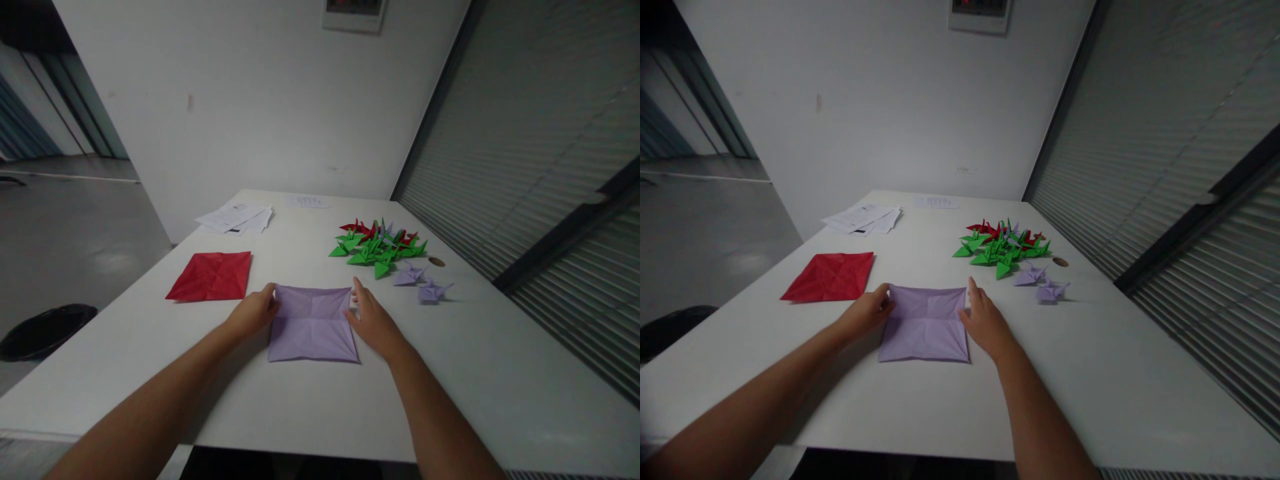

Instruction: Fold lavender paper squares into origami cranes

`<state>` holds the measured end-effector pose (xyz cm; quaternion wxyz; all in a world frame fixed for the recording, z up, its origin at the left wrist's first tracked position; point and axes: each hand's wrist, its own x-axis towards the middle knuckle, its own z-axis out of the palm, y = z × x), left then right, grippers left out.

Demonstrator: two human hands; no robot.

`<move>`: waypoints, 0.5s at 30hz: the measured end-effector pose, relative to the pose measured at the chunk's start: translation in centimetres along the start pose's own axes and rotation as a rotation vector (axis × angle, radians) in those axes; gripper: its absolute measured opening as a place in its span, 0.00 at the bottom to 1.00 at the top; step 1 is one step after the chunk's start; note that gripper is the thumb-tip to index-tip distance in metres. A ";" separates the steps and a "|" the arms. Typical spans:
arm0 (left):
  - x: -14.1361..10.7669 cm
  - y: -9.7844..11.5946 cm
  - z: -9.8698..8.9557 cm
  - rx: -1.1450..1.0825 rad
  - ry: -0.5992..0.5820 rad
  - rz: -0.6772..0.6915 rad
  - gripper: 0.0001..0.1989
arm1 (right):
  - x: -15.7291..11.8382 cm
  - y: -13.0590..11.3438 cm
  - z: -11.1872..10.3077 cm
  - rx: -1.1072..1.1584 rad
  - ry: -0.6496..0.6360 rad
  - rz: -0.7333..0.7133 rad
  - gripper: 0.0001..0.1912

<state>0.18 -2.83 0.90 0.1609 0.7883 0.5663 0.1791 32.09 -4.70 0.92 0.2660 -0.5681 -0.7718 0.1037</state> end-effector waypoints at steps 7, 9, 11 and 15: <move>0.0 -0.3 0.5 -0.054 0.024 -0.043 0.37 | -0.6 -0.4 -0.7 -0.030 -0.088 -0.173 0.40; -0.1 -0.2 0.4 -0.050 0.028 -0.061 0.41 | -0.6 -0.4 -0.8 -0.026 -0.153 -0.203 0.39; -0.1 -0.1 0.2 -0.031 0.038 -0.072 0.39 | -0.6 -0.2 -0.8 -0.022 -0.204 -0.242 0.39; -0.3 0.1 -0.4 0.041 0.140 -0.045 0.20 | -0.5 0.1 -0.6 0.004 -0.263 -0.299 0.40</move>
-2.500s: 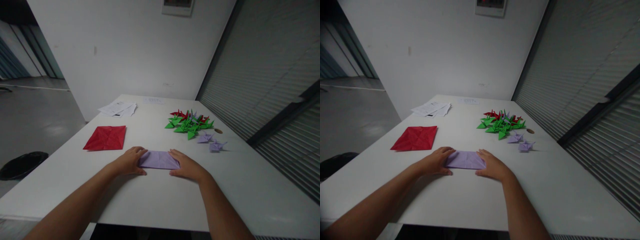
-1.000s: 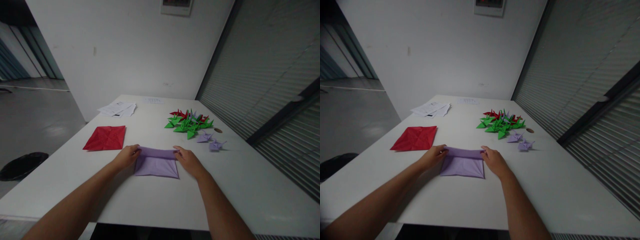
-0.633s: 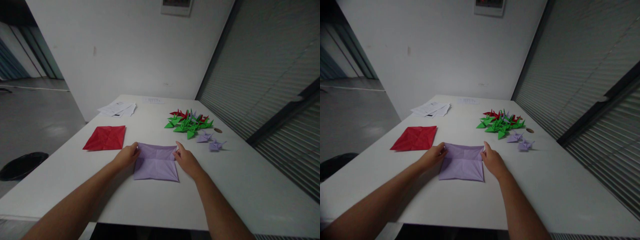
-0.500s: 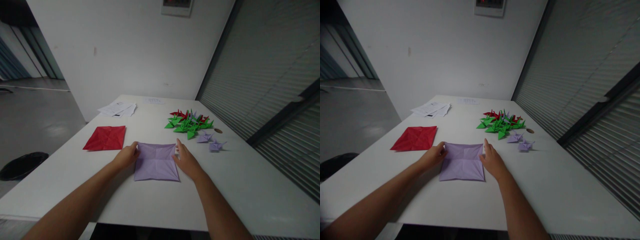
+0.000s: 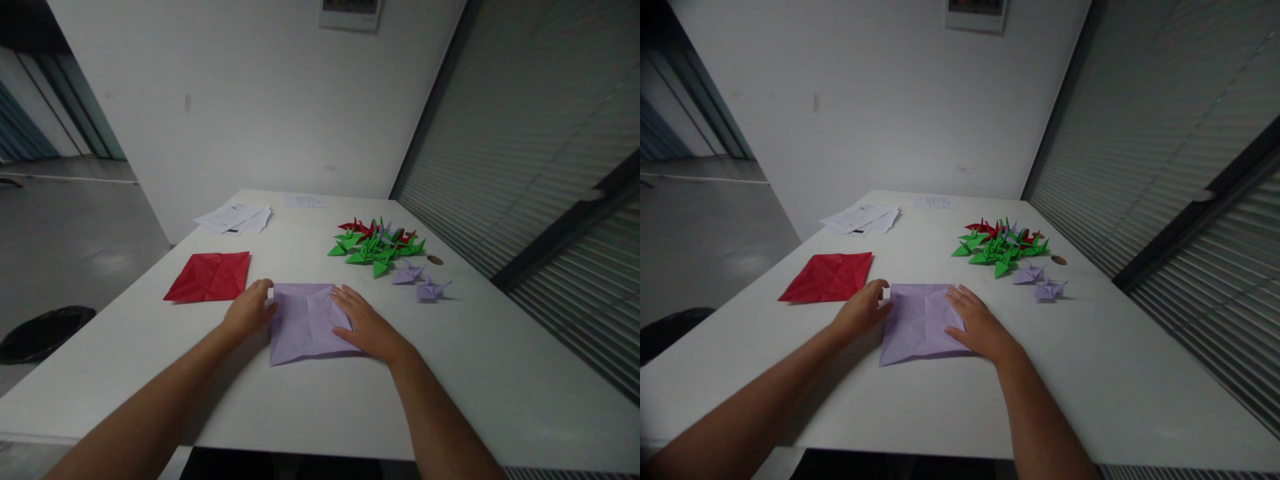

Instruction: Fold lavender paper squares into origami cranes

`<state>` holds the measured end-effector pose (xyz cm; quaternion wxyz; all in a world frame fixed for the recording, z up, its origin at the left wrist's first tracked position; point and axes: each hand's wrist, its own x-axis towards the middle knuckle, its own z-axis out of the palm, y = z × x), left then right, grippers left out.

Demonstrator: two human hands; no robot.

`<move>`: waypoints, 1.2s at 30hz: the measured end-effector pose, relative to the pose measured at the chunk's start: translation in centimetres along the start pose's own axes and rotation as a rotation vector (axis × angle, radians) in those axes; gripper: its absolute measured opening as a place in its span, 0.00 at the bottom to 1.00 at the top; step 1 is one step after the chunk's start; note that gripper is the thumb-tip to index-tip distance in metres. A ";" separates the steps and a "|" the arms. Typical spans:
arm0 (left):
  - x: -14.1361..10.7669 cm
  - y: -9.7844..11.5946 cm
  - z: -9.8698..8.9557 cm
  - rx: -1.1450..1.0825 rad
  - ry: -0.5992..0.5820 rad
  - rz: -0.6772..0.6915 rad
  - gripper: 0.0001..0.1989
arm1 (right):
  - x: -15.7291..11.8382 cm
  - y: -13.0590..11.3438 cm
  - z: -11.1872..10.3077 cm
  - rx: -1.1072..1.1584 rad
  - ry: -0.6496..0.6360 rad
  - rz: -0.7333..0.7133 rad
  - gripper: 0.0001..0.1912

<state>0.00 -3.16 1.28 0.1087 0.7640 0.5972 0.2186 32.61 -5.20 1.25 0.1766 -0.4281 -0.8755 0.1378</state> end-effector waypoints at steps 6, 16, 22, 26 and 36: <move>-0.4 0.4 -0.4 -0.095 -0.161 0.329 0.17 | -0.1 -0.2 0.1 0.038 -0.088 0.039 0.45; -0.3 0.0 -0.2 0.027 -0.331 0.311 0.39 | -0.4 0.3 0.5 0.039 -0.201 0.132 0.50; -0.3 -0.3 0.0 0.055 -0.339 0.292 0.41 | -0.4 0.1 0.4 -0.011 -0.263 0.138 0.50; -0.4 -0.2 -0.1 0.073 -0.325 0.300 0.38 | -0.4 0.4 0.6 -0.023 -0.230 0.154 0.49; -0.6 0.7 -1.0 0.122 -0.361 0.327 0.23 | 0.4 0.6 0.7 -0.118 0.105 0.280 0.35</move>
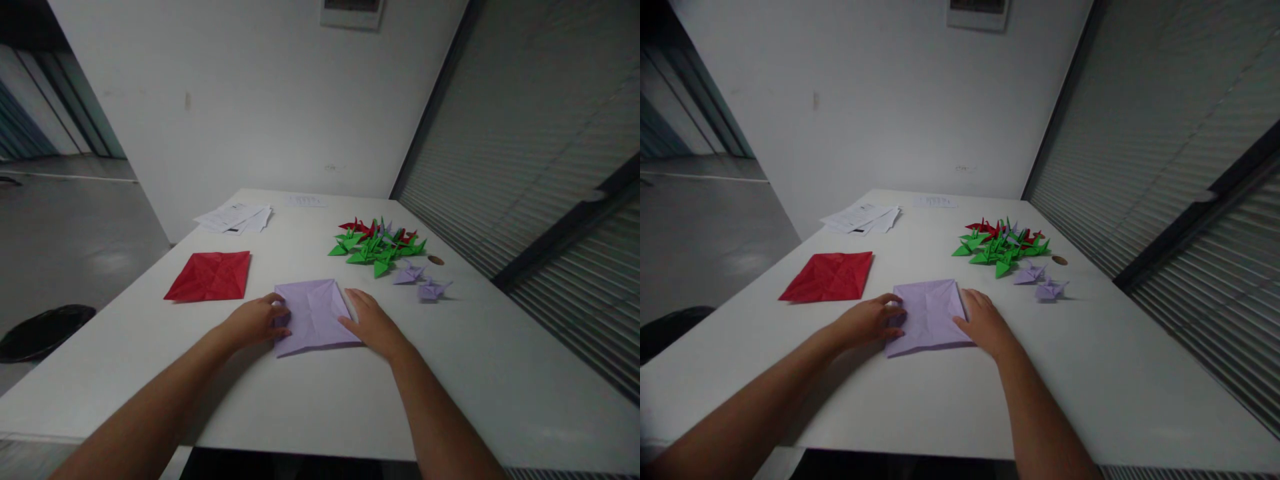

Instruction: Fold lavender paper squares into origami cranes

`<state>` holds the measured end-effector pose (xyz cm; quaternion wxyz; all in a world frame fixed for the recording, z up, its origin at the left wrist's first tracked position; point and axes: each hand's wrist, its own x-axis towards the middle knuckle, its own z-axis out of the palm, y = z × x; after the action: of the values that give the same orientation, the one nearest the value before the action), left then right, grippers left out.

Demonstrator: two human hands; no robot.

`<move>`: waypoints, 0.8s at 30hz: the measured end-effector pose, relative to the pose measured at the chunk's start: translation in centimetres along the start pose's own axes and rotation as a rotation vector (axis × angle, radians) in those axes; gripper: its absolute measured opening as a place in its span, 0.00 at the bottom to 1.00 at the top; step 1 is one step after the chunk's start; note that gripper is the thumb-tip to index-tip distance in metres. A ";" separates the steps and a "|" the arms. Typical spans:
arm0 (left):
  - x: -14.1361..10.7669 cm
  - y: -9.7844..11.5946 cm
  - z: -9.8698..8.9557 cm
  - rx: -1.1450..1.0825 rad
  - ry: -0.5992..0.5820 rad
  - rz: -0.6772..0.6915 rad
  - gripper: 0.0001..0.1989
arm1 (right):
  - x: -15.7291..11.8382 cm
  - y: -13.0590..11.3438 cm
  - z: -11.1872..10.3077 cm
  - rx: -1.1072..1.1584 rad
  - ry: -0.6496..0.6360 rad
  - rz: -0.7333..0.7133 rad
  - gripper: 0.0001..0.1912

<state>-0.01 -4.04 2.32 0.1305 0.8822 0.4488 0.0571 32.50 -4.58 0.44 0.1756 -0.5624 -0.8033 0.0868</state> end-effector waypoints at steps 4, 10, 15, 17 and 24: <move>0.2 -0.1 0.1 -0.047 0.042 0.068 0.19 | 0.5 -0.1 -0.3 -0.065 0.050 0.159 0.28; 0.4 -0.1 0.7 -0.012 0.117 0.201 0.16 | 0.8 -0.1 -1.0 -0.004 0.016 0.428 0.28; 0.4 0.7 0.6 0.028 0.125 0.262 0.13 | 0.7 -0.1 -0.8 0.103 0.011 0.511 0.34; 0.4 1.0 0.6 -0.002 0.115 0.302 0.11 | 0.7 0.0 -0.5 0.182 0.033 0.495 0.38; 0.6 1.0 0.8 -0.213 0.327 0.228 0.10 | 1.2 1.2 1.2 0.448 0.148 0.522 0.55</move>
<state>1.36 -4.26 1.81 0.1414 0.8875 0.3527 0.2608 32.74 -2.93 -0.87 0.3242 -0.7011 -0.5787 0.2618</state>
